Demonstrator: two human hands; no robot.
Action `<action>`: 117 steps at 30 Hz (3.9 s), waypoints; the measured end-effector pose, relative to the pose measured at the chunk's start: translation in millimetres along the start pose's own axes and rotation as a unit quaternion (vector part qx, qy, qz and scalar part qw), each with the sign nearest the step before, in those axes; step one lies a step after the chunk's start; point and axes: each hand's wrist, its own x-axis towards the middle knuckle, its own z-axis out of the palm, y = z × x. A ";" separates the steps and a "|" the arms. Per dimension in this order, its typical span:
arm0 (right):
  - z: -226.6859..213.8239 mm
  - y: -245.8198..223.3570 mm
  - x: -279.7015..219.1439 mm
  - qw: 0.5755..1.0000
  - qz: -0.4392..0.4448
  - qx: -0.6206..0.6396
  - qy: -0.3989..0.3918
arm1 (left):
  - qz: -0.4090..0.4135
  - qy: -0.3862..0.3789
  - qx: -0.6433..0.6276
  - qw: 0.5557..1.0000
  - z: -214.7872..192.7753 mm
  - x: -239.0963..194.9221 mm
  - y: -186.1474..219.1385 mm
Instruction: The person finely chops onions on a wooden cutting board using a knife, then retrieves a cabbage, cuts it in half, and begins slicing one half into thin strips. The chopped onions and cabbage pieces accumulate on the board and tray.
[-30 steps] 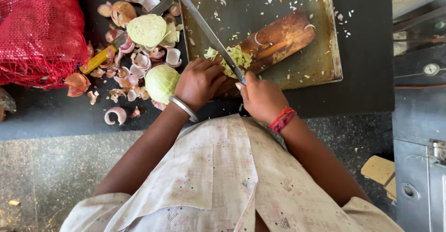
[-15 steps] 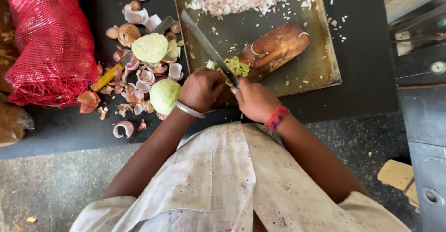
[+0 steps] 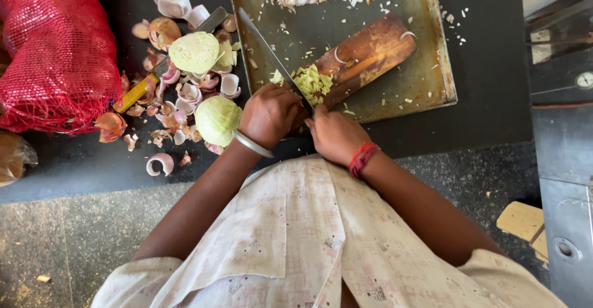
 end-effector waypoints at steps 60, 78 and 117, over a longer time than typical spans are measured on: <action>-17.3 71.1 -74.7 0.921 0.140 0.363 0.031 | -0.010 -0.214 0.013 0.977 10.6 62.2 -34.3; -23.1 47.0 -48.8 0.984 -0.012 0.155 0.089 | 0.053 -0.041 0.022 0.997 2.8 -10.7 -1.5; -14.8 13.7 -13.3 0.998 0.024 0.030 0.039 | -0.007 0.004 -0.024 1.000 -4.3 -4.4 8.8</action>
